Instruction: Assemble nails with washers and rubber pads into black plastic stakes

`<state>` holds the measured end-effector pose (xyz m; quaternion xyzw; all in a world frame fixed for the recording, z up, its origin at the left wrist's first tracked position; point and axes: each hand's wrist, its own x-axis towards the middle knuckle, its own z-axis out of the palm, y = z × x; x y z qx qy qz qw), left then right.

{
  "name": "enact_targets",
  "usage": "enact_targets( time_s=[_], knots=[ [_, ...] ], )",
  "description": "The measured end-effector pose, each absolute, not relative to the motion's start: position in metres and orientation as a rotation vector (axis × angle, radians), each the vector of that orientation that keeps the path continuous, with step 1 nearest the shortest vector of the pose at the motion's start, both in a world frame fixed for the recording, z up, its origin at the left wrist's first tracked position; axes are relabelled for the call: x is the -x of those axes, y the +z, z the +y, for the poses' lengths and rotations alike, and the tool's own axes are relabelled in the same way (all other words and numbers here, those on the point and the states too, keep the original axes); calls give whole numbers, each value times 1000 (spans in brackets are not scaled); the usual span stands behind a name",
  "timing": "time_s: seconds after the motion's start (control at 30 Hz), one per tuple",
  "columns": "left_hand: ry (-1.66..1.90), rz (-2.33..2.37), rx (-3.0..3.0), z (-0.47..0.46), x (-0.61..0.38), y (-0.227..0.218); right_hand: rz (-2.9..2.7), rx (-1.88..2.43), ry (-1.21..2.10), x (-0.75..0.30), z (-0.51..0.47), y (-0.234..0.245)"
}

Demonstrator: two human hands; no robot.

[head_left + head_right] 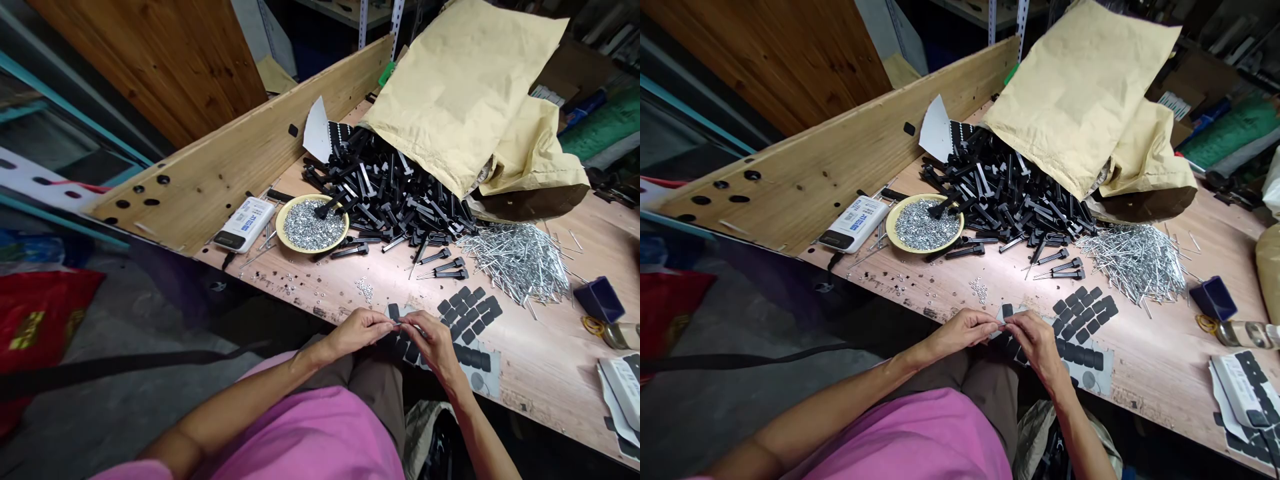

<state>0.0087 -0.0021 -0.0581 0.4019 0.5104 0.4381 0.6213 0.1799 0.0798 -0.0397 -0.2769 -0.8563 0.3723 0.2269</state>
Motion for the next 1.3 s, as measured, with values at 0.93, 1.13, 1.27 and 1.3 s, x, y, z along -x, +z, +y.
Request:
enact_targets(
  time_s=[0.93, 1.13, 1.27, 1.3],
  knots=[
    [1329, 893, -98, 19, -46, -51, -1651, 1274, 1497, -173, 55, -47],
    [1398, 928, -88, 28, -68, -43, -1473, 1285, 1421, -173, 42, -52],
    [1361, 1052, -246, 30, -69, -42, -1652, 1467, 955, -221, 72, -50],
    [1335, 1064, -277, 30, -68, -44, -1712, 1505, 804, -236, 81, -51]
  ],
)
